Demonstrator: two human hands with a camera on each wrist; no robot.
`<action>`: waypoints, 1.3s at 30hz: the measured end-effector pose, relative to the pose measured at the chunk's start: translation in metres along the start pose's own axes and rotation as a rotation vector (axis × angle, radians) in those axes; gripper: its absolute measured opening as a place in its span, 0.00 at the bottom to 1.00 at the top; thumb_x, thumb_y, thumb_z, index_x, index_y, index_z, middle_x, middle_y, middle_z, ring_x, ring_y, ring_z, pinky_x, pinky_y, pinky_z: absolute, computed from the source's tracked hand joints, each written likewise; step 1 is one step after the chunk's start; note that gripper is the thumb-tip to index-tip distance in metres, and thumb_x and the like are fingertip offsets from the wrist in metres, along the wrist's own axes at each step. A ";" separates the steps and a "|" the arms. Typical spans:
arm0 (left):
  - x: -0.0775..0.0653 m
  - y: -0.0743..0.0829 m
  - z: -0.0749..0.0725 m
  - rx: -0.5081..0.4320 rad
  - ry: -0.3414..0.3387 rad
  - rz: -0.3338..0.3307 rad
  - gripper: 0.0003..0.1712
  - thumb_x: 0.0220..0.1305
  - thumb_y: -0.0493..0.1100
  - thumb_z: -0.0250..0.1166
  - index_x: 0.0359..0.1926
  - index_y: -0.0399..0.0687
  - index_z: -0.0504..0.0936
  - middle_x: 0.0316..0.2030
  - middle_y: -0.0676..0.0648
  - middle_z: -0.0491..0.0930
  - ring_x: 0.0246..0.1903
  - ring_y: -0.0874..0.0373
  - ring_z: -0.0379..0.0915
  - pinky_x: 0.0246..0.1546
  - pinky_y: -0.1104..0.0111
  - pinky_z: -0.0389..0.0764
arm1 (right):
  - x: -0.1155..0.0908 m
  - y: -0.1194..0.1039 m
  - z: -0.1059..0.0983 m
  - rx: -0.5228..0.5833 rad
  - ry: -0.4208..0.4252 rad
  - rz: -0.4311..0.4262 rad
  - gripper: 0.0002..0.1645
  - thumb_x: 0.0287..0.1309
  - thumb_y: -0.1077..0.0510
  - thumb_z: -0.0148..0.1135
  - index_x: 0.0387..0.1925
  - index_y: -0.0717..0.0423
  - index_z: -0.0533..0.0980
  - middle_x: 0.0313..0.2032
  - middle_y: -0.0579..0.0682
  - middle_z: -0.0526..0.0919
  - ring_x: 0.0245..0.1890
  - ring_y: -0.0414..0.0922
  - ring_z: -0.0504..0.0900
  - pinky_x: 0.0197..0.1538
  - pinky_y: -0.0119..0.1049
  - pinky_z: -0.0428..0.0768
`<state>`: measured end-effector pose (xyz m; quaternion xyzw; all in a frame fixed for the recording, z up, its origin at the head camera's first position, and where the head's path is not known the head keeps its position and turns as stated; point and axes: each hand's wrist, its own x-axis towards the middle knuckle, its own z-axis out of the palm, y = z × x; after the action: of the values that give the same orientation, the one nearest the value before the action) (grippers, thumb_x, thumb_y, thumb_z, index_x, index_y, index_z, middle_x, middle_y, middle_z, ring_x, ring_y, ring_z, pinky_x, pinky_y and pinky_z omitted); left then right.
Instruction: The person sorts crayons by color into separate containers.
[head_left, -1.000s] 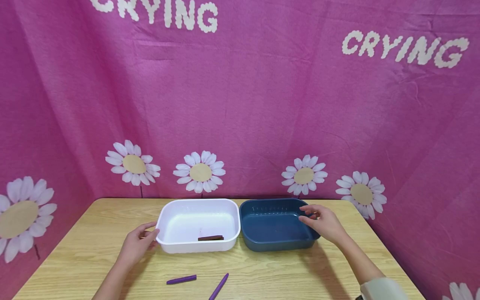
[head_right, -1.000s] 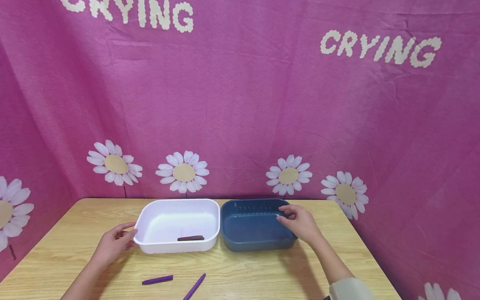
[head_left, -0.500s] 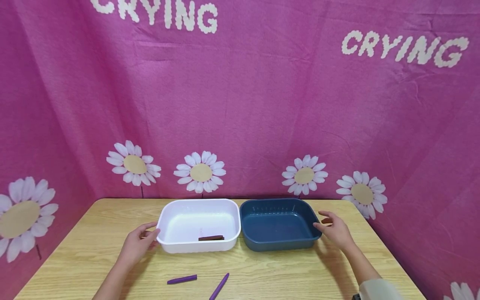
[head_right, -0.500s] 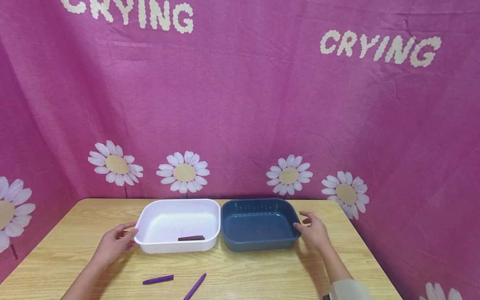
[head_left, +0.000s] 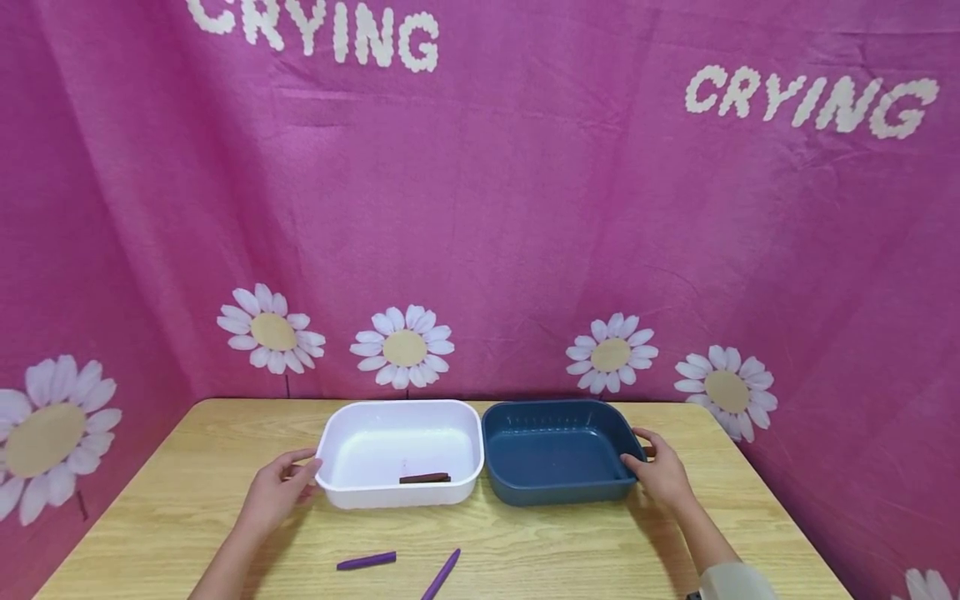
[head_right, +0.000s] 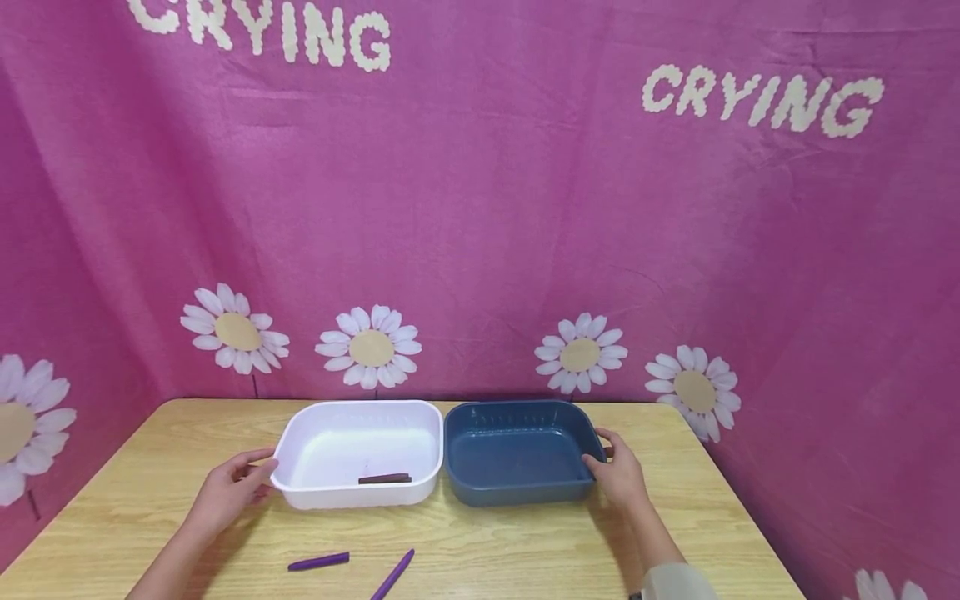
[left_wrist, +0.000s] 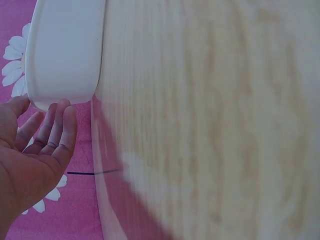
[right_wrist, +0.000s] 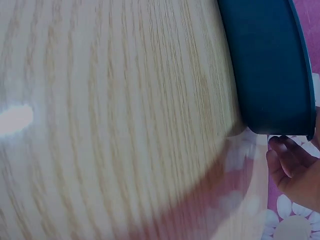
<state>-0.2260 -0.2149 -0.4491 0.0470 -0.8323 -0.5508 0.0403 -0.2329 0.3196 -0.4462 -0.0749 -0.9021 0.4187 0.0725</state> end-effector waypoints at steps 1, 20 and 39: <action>0.000 0.000 0.000 0.005 0.002 0.002 0.25 0.66 0.44 0.58 0.58 0.30 0.71 0.32 0.42 0.81 0.26 0.59 0.79 0.29 0.70 0.82 | 0.000 0.000 0.000 0.008 0.000 0.002 0.34 0.59 0.58 0.58 0.65 0.63 0.60 0.53 0.73 0.71 0.51 0.62 0.73 0.47 0.48 0.79; -0.043 0.005 -0.009 0.263 -0.025 0.121 0.21 0.61 0.48 0.64 0.51 0.39 0.79 0.41 0.44 0.82 0.39 0.59 0.76 0.37 0.73 0.77 | -0.001 0.001 0.000 0.033 -0.015 0.018 0.33 0.61 0.58 0.57 0.65 0.62 0.60 0.53 0.74 0.71 0.47 0.59 0.76 0.36 0.35 0.80; -0.062 0.008 0.029 0.420 -0.484 0.512 0.15 0.53 0.43 0.69 0.40 0.41 0.81 0.34 0.51 0.81 0.33 0.62 0.75 0.33 0.70 0.77 | 0.000 0.002 0.003 0.032 -0.006 0.014 0.33 0.60 0.58 0.58 0.65 0.62 0.60 0.53 0.74 0.71 0.50 0.62 0.75 0.44 0.40 0.79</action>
<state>-0.1683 -0.1773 -0.4538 -0.2855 -0.8968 -0.3365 -0.0312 -0.2338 0.3188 -0.4491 -0.0788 -0.8950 0.4337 0.0680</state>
